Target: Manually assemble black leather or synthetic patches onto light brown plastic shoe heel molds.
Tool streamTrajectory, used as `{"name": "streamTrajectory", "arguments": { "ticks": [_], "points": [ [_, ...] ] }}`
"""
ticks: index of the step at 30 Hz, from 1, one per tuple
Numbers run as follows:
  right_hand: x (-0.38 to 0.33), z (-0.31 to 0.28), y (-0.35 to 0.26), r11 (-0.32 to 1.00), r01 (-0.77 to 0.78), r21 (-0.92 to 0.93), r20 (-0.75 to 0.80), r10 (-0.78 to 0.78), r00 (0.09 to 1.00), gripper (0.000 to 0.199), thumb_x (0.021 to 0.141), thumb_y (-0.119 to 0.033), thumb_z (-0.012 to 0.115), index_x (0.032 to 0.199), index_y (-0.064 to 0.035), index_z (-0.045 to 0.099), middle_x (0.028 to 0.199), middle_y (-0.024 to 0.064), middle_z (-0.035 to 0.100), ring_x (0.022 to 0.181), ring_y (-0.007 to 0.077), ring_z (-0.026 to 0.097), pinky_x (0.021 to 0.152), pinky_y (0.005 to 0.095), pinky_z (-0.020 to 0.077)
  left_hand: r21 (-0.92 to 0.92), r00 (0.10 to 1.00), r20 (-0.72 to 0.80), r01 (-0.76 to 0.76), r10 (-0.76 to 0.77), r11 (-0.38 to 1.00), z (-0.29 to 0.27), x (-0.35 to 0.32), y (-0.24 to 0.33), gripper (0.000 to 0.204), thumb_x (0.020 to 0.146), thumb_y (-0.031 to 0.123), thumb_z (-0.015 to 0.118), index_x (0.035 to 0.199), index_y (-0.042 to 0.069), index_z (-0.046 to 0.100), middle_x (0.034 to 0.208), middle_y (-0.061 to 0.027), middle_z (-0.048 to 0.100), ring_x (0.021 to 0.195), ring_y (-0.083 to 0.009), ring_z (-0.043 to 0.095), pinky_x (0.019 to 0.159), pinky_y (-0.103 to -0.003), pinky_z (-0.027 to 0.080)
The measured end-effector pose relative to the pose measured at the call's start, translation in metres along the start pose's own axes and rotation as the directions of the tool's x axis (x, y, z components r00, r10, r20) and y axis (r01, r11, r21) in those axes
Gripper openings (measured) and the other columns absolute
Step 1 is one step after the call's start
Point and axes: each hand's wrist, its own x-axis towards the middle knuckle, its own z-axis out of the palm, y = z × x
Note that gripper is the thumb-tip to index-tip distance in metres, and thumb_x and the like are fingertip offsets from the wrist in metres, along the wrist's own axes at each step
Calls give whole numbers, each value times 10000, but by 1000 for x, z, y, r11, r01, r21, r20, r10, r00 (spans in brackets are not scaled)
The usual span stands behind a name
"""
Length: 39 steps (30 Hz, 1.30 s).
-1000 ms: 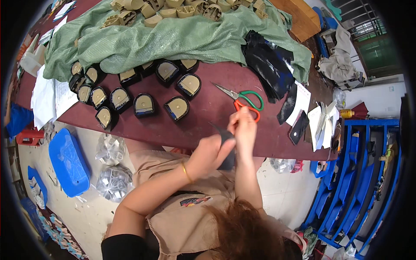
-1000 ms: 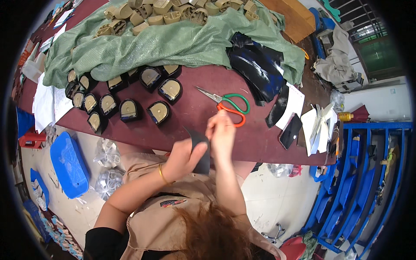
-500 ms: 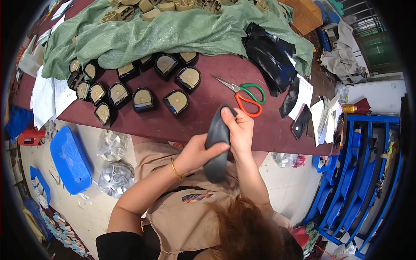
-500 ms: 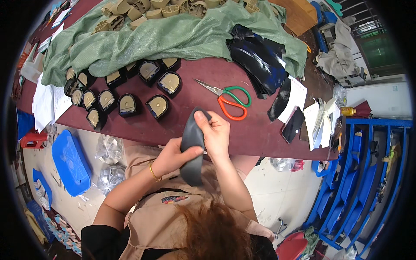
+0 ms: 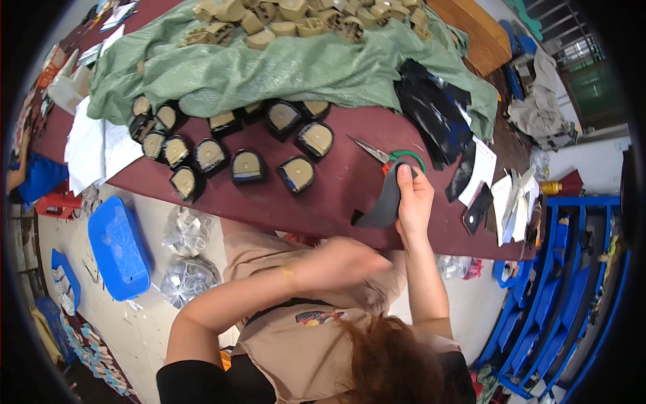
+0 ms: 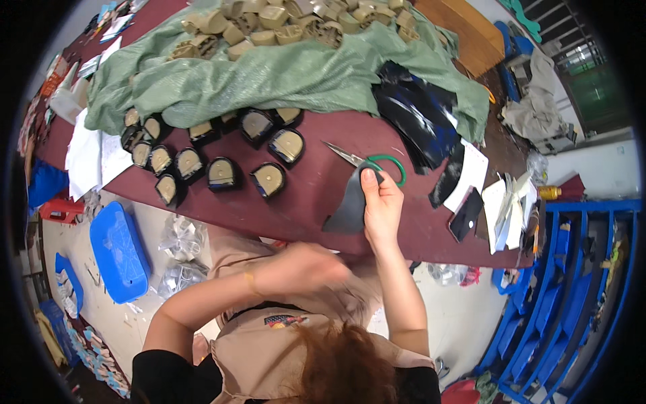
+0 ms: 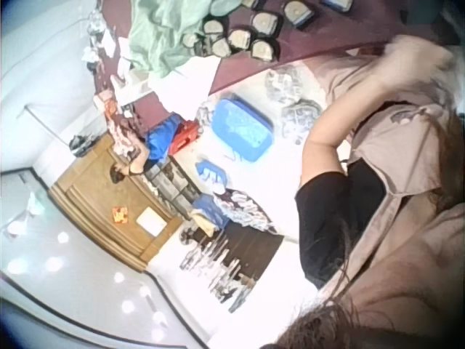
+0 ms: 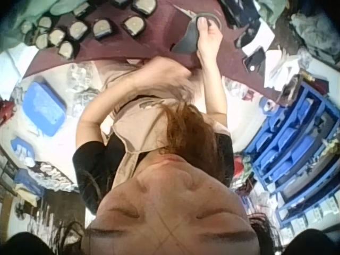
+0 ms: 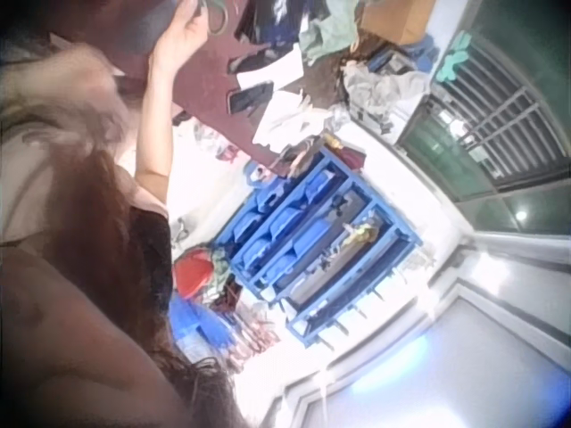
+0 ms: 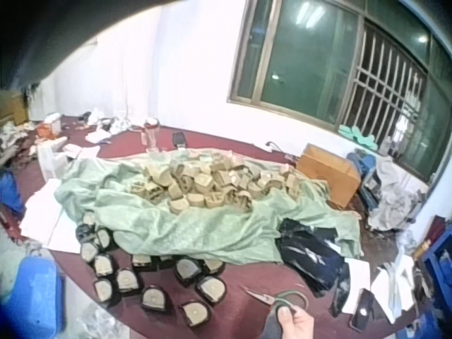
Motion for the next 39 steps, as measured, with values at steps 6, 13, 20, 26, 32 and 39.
{"name": "streamTrajectory", "arguments": {
  "ticks": [6, 13, 20, 26, 32, 39],
  "points": [
    [3, -33, -10, 919, 180, -351, 198, -115, 973, 203, 924, -184, 625, 808, -18, 605, 693, -58, 537, 651, 17, 442, 573, 188, 364, -626, 754, 629, 348, 188, 698, 94, 74, 90, 479, 964, 496, 455, 1024, 21, 447, 775, -53, 529, 752, -150, 526, 690, -296, 451],
    [-13, -68, -6, 965, 107, -241, 173, -66, 983, 203, 921, -220, 637, 849, -35, 598, 732, -48, 562, 642, 27, 462, 593, 188, 377, -828, 435, 558, 236, 707, 508, 113, 123, 169, 418, 858, 352, 662, 986, -36, 577, 790, -62, 626, 653, -130, 563, 543, -275, 438],
    [2, -76, -44, 978, -165, 124, 164, 144, 976, 219, 908, -321, 633, 917, -138, 514, 604, -41, 462, 449, 54, 405, 383, 205, 314, -830, 480, 468, 528, 742, 181, -2, 66, 152, 369, 932, 236, 576, 1212, 9, 496, 1032, -60, 624, 847, -134, 616, 756, -288, 483],
    [27, -84, -139, 885, 196, 422, 155, -283, 946, 165, 976, -229, 501, 965, -64, 492, 788, 14, 465, 712, 127, 464, 714, 309, 456, -361, 793, 589, 86, 155, 929, -65, 7, 8, 399, 932, 257, 575, 1256, 37, 502, 858, -68, 666, 807, -138, 628, 709, -300, 496],
    [53, -45, -198, 674, -26, 739, 445, -459, 769, 220, 989, -244, 459, 870, -59, 448, 775, 12, 459, 850, 183, 471, 1017, 506, 335, 391, 762, -615, 71, 203, 918, -281, 72, -54, 252, 894, 206, 603, 1072, 29, 615, 970, -121, 657, 890, -256, 639, 806, -351, 506],
    [39, -20, -191, 674, -4, 739, 423, -459, 782, 275, 980, -304, 469, 910, -39, 500, 849, 44, 389, 860, 187, 396, 900, 441, 349, 188, 186, -961, 982, -204, 8, -386, 7, -189, 686, 847, 400, 619, 1406, 101, 356, 1500, -129, 272, 1356, -370, 275, 1078, -567, 212]
  ]
}}
